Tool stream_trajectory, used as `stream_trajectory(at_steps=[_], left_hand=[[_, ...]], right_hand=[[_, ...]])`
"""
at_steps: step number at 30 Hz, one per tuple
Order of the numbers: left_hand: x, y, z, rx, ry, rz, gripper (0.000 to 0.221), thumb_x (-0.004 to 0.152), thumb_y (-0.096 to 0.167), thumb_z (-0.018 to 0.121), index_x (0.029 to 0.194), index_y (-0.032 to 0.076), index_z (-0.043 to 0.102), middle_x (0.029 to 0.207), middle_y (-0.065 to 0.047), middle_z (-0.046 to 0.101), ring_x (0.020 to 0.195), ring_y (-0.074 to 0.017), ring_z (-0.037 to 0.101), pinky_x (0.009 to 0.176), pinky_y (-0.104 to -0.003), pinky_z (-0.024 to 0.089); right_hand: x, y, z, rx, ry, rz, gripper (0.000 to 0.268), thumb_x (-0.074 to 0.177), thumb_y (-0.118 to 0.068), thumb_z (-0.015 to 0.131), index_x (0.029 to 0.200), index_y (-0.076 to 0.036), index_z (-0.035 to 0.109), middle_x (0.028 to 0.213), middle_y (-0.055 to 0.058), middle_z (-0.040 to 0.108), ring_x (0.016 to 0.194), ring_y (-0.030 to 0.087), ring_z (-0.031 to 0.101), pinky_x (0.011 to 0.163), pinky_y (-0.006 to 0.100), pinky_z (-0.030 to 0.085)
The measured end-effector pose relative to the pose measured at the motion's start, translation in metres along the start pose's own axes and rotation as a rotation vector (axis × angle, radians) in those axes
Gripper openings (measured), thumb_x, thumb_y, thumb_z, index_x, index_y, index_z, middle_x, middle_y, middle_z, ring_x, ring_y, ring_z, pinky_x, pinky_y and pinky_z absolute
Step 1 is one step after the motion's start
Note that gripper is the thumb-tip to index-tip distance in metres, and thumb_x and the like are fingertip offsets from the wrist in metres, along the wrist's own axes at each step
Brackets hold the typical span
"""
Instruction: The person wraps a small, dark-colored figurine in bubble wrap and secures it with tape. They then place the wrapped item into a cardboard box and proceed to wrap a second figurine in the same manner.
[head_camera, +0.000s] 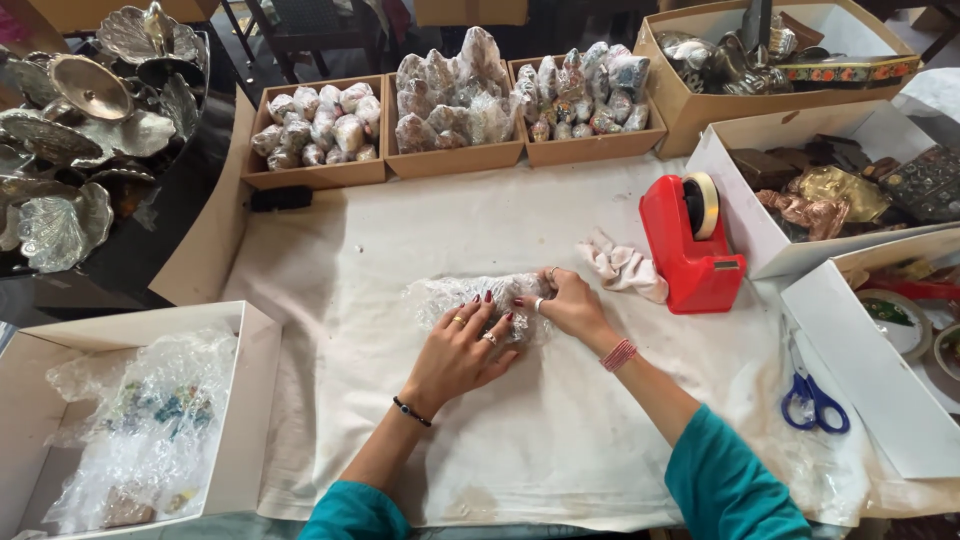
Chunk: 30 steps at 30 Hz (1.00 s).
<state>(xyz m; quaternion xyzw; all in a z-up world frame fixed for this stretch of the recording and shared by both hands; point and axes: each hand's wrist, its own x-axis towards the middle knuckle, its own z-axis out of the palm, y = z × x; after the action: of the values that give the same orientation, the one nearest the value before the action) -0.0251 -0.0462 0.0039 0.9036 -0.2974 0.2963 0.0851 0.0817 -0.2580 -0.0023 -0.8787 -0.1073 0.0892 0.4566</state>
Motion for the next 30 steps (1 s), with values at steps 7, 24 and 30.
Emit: stream_trajectory(at_steps=[7,24,30], left_hand=[[0.001,0.016,0.003,0.065,-0.048,-0.017,0.058,0.092,0.049,0.067,0.124,0.001,0.068,0.127,-0.026,0.066,0.114,-0.0387,0.064,0.098,-0.047,0.049],[-0.011,0.008,0.015,-0.544,0.083,-0.584,0.041,0.089,0.019,0.076,0.121,0.004,0.054,0.108,-0.012,0.075,0.098,-0.0312,0.074,0.089,-0.041,0.058],[0.029,-0.015,-0.072,-0.343,0.273,-0.32,0.069,0.078,0.021,0.086,0.134,-0.002,0.053,0.114,-0.022,0.071,0.101,-0.0403,0.069,0.087,-0.043,0.054]], right_hand=[[0.005,0.021,0.019,0.112,0.132,-0.019,0.027,0.082,-0.024,0.079,0.098,-0.004,0.071,0.079,0.002,0.072,0.071,0.01,0.064,0.067,0.029,0.052],[-0.013,0.001,0.034,0.276,0.094,-0.202,0.064,0.071,-0.025,0.092,0.114,-0.004,0.05,0.104,0.009,0.062,0.097,0.015,0.06,0.086,0.029,0.052],[-0.035,-0.022,0.034,0.292,-0.009,-0.565,0.064,0.075,-0.006,0.089,0.118,-0.006,0.042,0.119,0.009,0.058,0.111,0.017,0.055,0.098,0.033,0.051]])
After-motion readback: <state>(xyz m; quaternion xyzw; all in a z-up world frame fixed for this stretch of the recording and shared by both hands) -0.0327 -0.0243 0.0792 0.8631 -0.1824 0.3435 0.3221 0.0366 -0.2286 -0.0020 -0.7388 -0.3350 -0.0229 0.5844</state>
